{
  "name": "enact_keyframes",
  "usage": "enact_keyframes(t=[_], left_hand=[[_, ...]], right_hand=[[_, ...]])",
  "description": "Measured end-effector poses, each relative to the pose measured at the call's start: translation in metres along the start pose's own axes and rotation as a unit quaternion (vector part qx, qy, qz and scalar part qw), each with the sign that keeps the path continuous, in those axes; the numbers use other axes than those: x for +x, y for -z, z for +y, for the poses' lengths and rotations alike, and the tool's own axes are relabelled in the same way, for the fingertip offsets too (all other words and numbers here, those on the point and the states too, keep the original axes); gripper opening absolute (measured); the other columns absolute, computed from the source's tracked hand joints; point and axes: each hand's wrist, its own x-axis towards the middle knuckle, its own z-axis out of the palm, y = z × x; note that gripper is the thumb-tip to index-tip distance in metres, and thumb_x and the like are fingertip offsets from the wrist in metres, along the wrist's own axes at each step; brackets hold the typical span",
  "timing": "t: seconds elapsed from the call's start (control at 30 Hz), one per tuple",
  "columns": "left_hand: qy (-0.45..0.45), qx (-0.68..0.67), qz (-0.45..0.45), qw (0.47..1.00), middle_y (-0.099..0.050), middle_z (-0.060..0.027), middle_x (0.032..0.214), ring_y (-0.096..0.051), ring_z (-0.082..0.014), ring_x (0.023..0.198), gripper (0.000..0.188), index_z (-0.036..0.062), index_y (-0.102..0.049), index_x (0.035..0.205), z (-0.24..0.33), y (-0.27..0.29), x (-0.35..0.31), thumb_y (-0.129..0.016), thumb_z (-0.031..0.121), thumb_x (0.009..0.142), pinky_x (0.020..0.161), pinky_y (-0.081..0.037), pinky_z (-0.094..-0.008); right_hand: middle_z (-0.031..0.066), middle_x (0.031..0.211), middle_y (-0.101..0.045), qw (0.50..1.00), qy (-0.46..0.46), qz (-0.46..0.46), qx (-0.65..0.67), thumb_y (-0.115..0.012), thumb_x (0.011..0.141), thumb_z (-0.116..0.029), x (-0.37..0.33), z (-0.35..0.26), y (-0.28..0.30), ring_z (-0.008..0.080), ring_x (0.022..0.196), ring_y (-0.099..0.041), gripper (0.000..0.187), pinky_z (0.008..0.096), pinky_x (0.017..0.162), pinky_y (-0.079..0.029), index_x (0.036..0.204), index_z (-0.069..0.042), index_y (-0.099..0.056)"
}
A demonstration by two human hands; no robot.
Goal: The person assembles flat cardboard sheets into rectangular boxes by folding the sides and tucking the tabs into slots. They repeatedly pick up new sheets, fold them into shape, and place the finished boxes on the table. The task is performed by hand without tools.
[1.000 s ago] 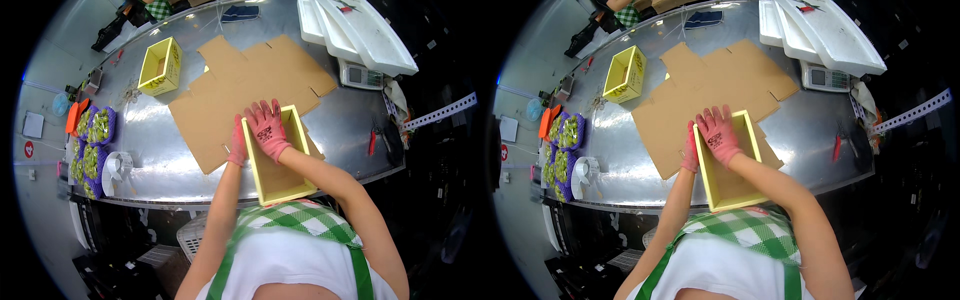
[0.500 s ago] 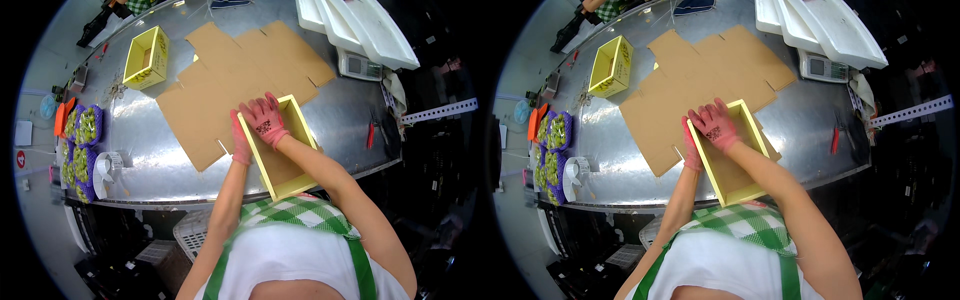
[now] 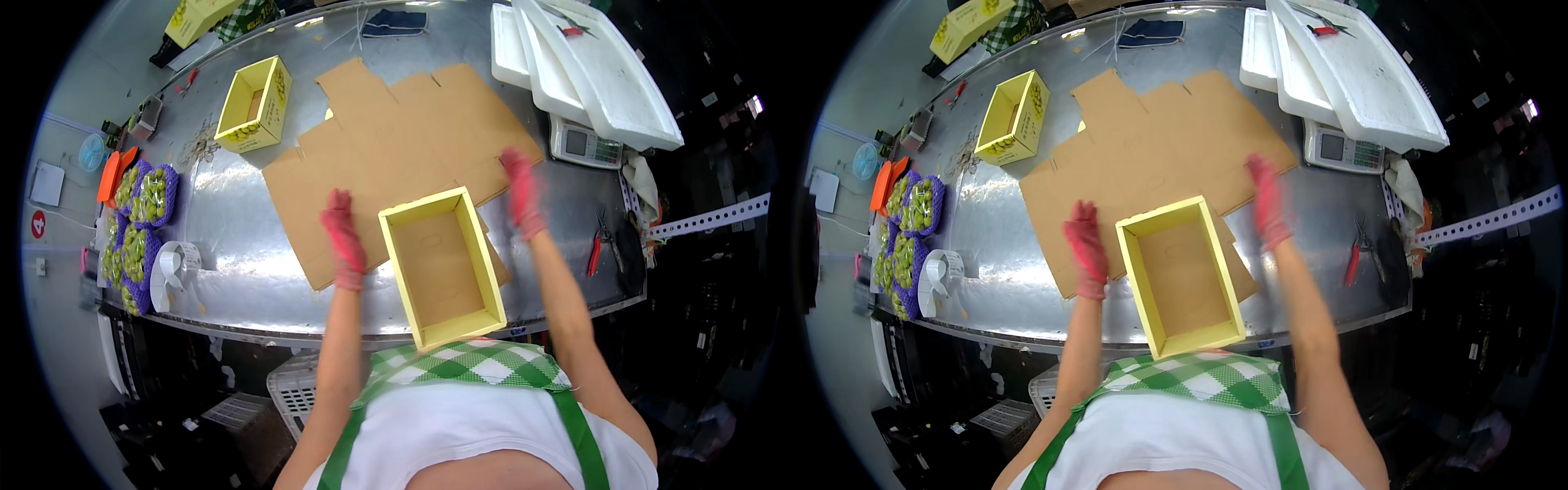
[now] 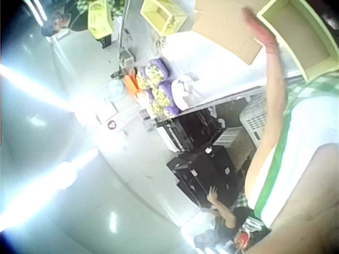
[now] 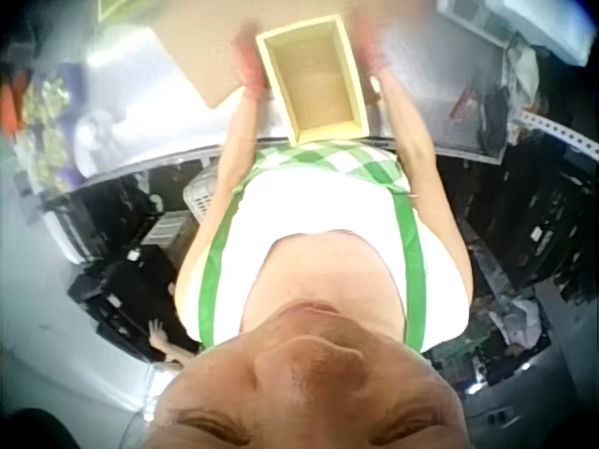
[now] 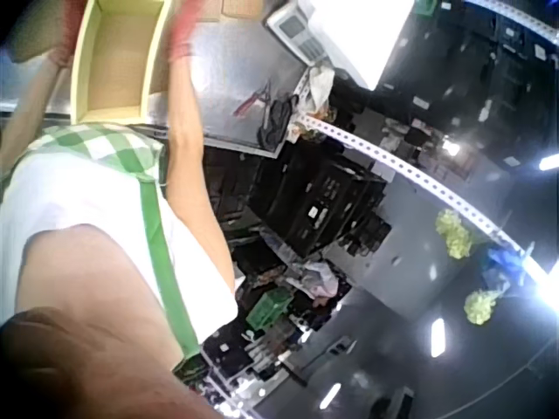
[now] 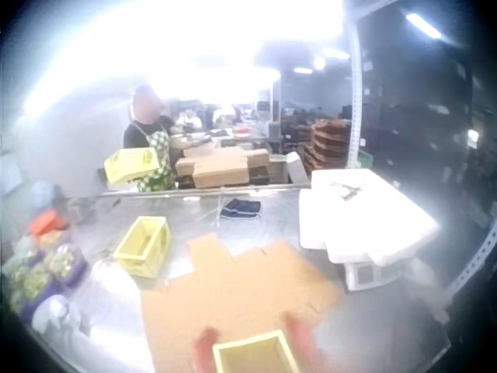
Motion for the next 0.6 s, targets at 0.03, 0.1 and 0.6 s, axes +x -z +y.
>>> enact_keyframes(t=[0.03,0.1,0.6], left_hand=[[0.037,-0.042,0.007,0.998,-0.038,-0.0089,0.133,-0.034,-0.0216,0.125,0.057,0.0051,-0.035,0.132,-0.015,-0.005,-0.006,-0.025,0.047,0.095,0.108,-0.022,-0.0353],[0.077,-0.074,-0.08,0.991,-0.035,-0.0089,0.136,-0.029,-0.0214,0.128,0.059,0.0057,-0.033,0.133,-0.004,-0.036,-0.027,-0.024,0.049,0.094,0.108,-0.02,-0.0353],[0.183,0.051,-0.07,0.979,-0.03,-0.0097,0.138,-0.031,-0.0196,0.126,0.053,0.0059,-0.021,0.139,0.022,-0.016,-0.15,-0.038,0.028,0.094,0.105,-0.026,-0.0332]], right_hand=[[0.0087,0.128,-0.046,0.998,-0.032,-0.045,0.0,-0.034,0.096,-0.036,-0.028,0.039,-0.028,0.0188,0.125,-0.036,0.048,0.0324,0.107,-0.024,0.129,-0.001,-0.039],[0.0095,0.131,-0.043,0.956,-0.177,-0.187,0.143,-0.028,0.095,-0.043,-0.035,0.077,-0.052,0.0213,0.121,-0.04,0.055,0.0329,0.103,-0.029,0.13,-0.002,-0.038],[0.0095,0.134,-0.036,0.951,-0.277,-0.138,-0.001,-0.025,0.097,-0.039,-0.194,-0.003,0.004,0.0202,0.124,-0.034,0.053,0.0325,0.106,-0.023,0.138,-0.005,-0.023]])
